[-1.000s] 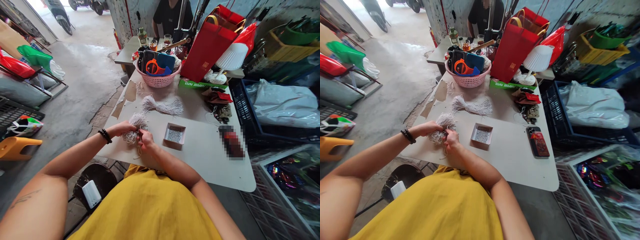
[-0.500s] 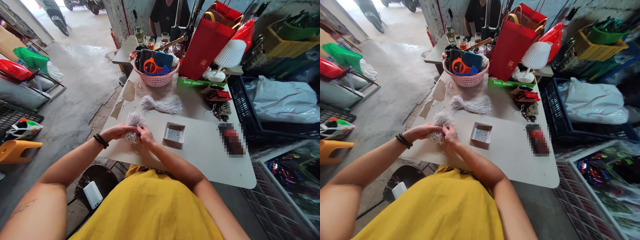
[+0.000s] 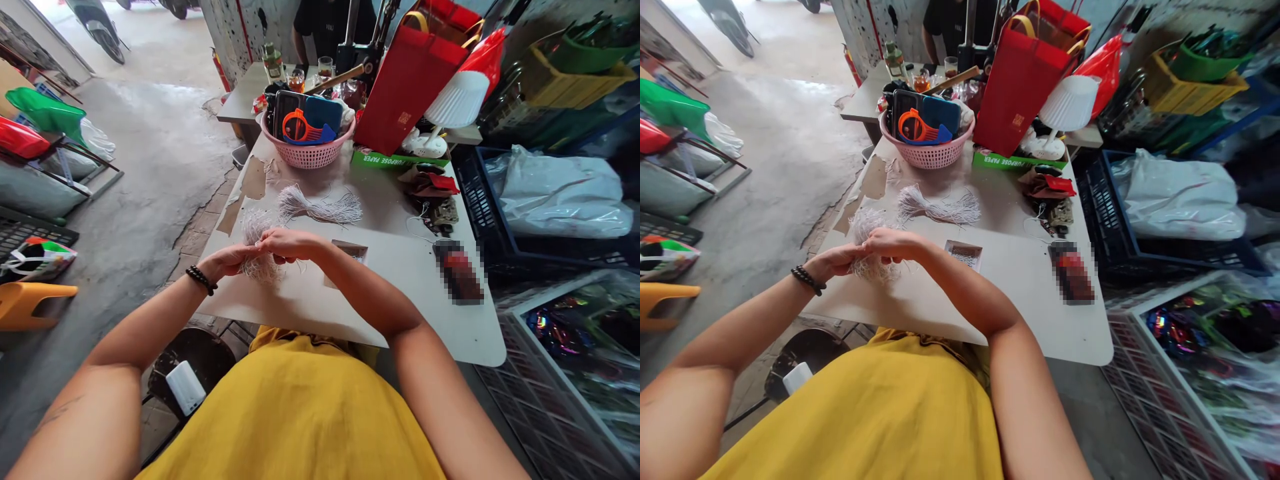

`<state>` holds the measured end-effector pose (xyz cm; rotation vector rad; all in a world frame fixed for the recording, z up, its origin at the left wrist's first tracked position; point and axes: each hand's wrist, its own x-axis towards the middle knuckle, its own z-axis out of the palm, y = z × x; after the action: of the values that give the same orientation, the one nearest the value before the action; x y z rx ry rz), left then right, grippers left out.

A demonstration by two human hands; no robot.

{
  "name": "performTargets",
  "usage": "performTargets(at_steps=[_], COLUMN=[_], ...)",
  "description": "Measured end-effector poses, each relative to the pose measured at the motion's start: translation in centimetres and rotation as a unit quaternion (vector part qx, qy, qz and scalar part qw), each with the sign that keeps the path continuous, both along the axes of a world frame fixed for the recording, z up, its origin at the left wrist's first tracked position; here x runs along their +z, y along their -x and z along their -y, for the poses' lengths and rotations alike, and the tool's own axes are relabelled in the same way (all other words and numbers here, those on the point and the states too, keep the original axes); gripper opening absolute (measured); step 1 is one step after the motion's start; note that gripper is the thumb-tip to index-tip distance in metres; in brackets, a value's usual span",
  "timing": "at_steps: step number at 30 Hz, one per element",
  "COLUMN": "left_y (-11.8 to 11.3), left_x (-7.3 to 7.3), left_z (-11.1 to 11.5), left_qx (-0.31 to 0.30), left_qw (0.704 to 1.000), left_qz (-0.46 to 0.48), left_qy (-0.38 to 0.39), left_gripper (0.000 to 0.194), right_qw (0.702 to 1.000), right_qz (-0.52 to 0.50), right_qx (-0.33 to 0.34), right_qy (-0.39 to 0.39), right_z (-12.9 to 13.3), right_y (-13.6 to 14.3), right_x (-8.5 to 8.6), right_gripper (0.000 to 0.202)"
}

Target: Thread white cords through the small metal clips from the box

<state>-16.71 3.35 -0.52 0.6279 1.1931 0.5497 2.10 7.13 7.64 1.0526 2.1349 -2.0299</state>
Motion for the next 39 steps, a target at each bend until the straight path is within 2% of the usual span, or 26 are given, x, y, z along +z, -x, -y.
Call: performTargets(at_steps=[4,8,10,13,16,19,21,23,26,30,34,37,39], left_y=[-0.4,-1.1,-1.3,-1.6,-1.8,-1.8,-1.8,-1.7,-1.6,-1.5,-1.2,-1.2,-1.3], left_x=[-0.4,0.1,0.5,1.0,1.3,1.6,1.9,2.2,2.8,3.8,4.8,5.2,5.3], left_z=[0.1,0.3,0.5,0.7,0.7,0.5,0.3,0.0,-0.3,-0.6,-0.7,-0.5,-0.3], left_qx=[0.057,0.105,0.123,0.133,0.149,0.174,0.173,0.161,0.121,0.017,-0.044,-0.051,-0.063], left_qw=[0.998,0.992,0.989,0.988,0.986,0.982,0.983,0.986,0.992,1.000,0.998,0.992,0.985], left_qz=[0.030,0.065,0.074,0.078,0.080,0.069,0.056,0.041,0.014,-0.011,-0.024,-0.062,-0.099], left_qy=[-0.003,-0.037,-0.035,-0.019,-0.011,-0.017,-0.025,-0.028,-0.014,0.008,-0.041,-0.096,-0.128], left_gripper=[0.028,0.024,0.020,0.017,0.014,0.011,0.011,0.012,0.013,0.015,0.027,0.032,0.031], right_qw=[0.996,0.993,0.994,0.986,0.967,0.948,0.946,0.955,0.976,0.976,0.947,0.909,0.880], right_qz=[0.040,0.058,0.042,0.003,0.014,0.061,0.081,0.087,0.057,-0.017,-0.095,-0.164,-0.205], right_qx=[0.044,0.048,0.016,-0.071,-0.132,-0.173,-0.183,-0.175,-0.163,-0.217,-0.255,-0.220,-0.183], right_qy=[-0.067,-0.092,-0.097,-0.148,-0.216,-0.260,-0.254,-0.223,-0.135,-0.009,0.172,0.313,0.387], right_z=[-0.8,-1.4,-1.8,-2.3,-2.4,-1.8,-1.2,-0.5,0.3,1.2,1.9,2.1,2.0], right_y=[0.4,0.3,-0.4,-2.4,-4.6,-5.7,-5.2,-4.1,-2.1,-0.5,-0.2,-0.5,-0.7], right_x=[1.4,3.0,3.6,4.0,3.2,1.2,-0.5,-1.9,-3.1,-4.4,-5.4,-5.8,-6.0], right_gripper=[0.024,0.022,0.021,0.021,0.019,0.022,0.026,0.028,0.024,0.023,0.016,0.012,0.022])
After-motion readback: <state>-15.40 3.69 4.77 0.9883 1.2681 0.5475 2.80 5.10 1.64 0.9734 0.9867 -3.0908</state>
